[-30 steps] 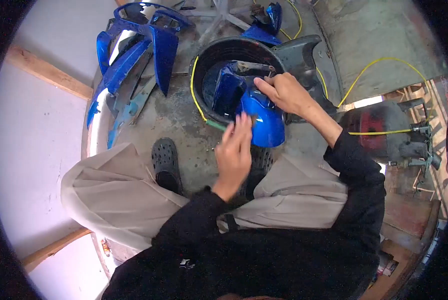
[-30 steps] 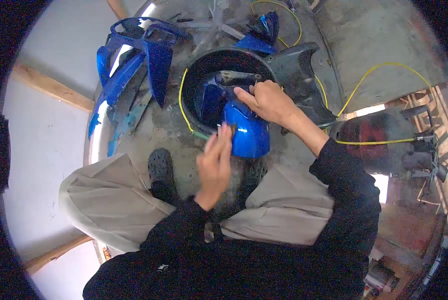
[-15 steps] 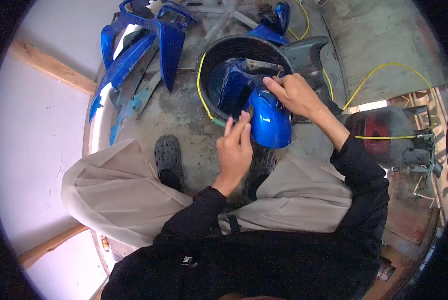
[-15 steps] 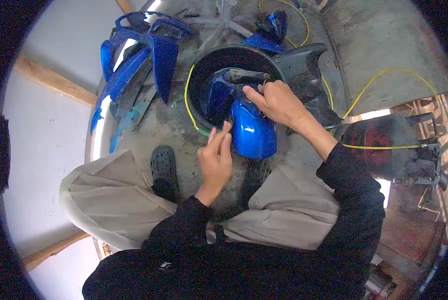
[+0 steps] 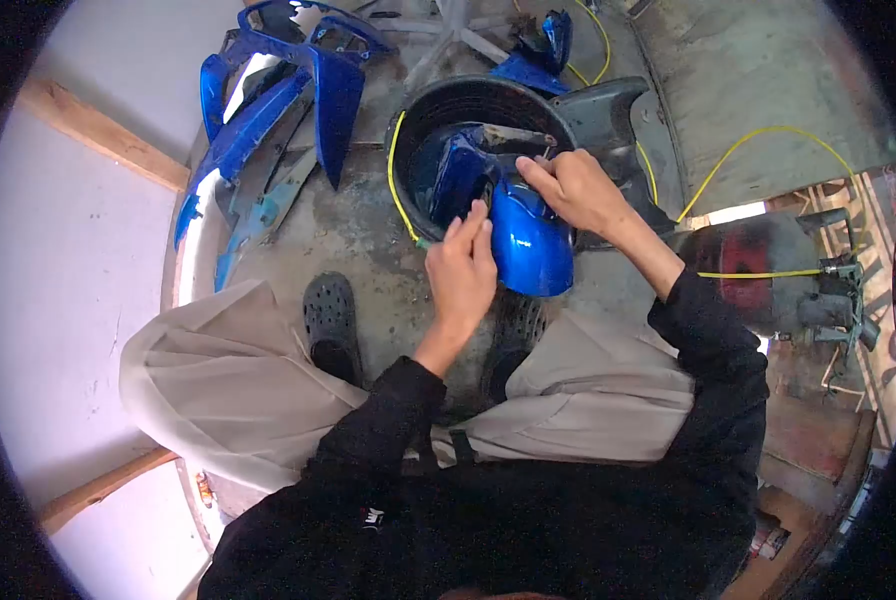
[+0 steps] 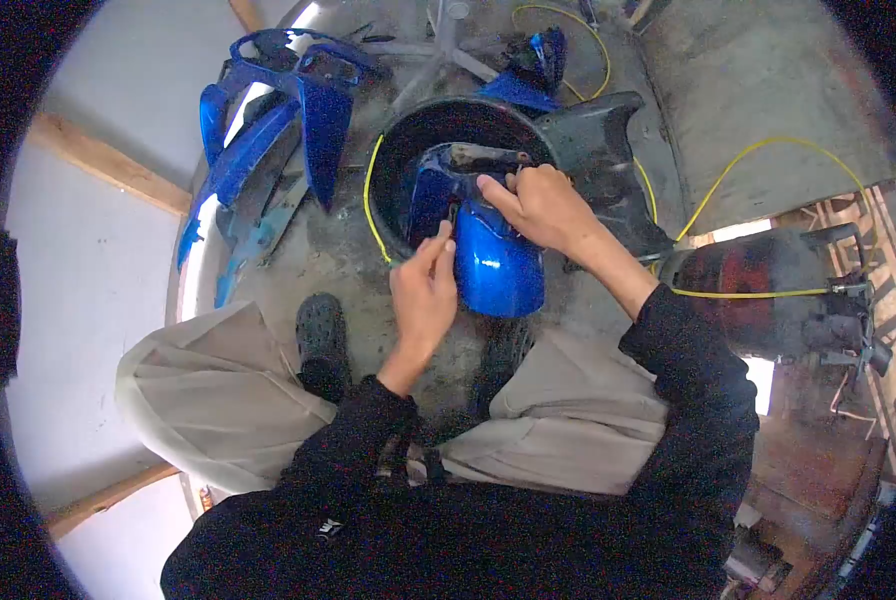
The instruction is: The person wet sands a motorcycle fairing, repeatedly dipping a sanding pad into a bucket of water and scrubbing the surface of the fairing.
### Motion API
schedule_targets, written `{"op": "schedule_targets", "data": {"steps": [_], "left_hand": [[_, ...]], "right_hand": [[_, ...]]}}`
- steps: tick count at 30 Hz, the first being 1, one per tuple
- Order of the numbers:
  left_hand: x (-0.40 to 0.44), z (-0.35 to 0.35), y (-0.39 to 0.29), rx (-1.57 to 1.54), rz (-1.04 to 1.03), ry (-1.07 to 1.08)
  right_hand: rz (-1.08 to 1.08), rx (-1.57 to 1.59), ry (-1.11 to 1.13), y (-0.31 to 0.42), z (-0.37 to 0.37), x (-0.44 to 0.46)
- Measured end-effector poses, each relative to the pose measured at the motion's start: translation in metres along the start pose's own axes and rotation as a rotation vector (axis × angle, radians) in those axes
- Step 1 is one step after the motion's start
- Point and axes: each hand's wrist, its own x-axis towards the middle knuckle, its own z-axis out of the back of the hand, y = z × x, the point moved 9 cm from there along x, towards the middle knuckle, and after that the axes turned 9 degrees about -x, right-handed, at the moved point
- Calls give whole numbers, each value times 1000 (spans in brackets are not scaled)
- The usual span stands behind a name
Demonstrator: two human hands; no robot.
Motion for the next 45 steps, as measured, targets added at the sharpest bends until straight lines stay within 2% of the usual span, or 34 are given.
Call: {"op": "schedule_targets", "data": {"steps": [1,2,6,9,10,13,14,17,18,21,22,25,26,29,33,34,37,41,42,45], "left_hand": [[-13,1,-3,37,52,28],[-33,2,-5,17,-150,-39],[-31,5,-8,-14,-291,-81],[12,-4,23,-40,85,-19],[13,-3,11,7,-45,-69],[-24,2,-2,71,-131,-19],[-43,4,-12,21,-251,-53],[-42,0,-7,85,-407,-89],[-24,-2,-1,8,-96,0],[-10,-5,6,41,-84,-17],[-19,-4,-6,49,-1,69],[-59,0,-28,7,-378,-32],[-56,1,-21,12,-431,-53],[-21,-4,-2,26,-229,-52],[-29,-3,-8,43,-179,-7],[-45,-2,-21,56,-308,-13],[-49,-3,-25,20,-355,-11],[4,-10,-13,-40,-158,9],[-2,-11,-17,7,-264,3],[-53,-10,-38,96,-370,89]], "right_hand": [[9,1,-10,2,-1,-1],[18,-5,-27,3,1,1],[-24,19,-33,-1,1,-1],[-10,-10,-26,0,2,-1],[-9,-7,-33,-1,2,-1],[-8,10,-46,-2,3,1],[-12,10,-49,1,8,2],[-35,9,-42,-2,5,0],[-42,2,-43,-4,5,0],[-41,6,-48,-5,5,0],[-52,7,-47,-5,6,1],[-85,20,-46,-6,4,-3],[-87,26,-50,-7,3,-4],[-72,8,-77,-8,1,-1],[-114,-2,-52,-7,3,-4],[-98,14,-64,-6,5,-3],[-85,40,-80,-4,5,-4],[-140,44,-48,-9,2,-5],[-146,47,-36,-11,3,-2],[-74,25,-86,-1,8,-5]]}}
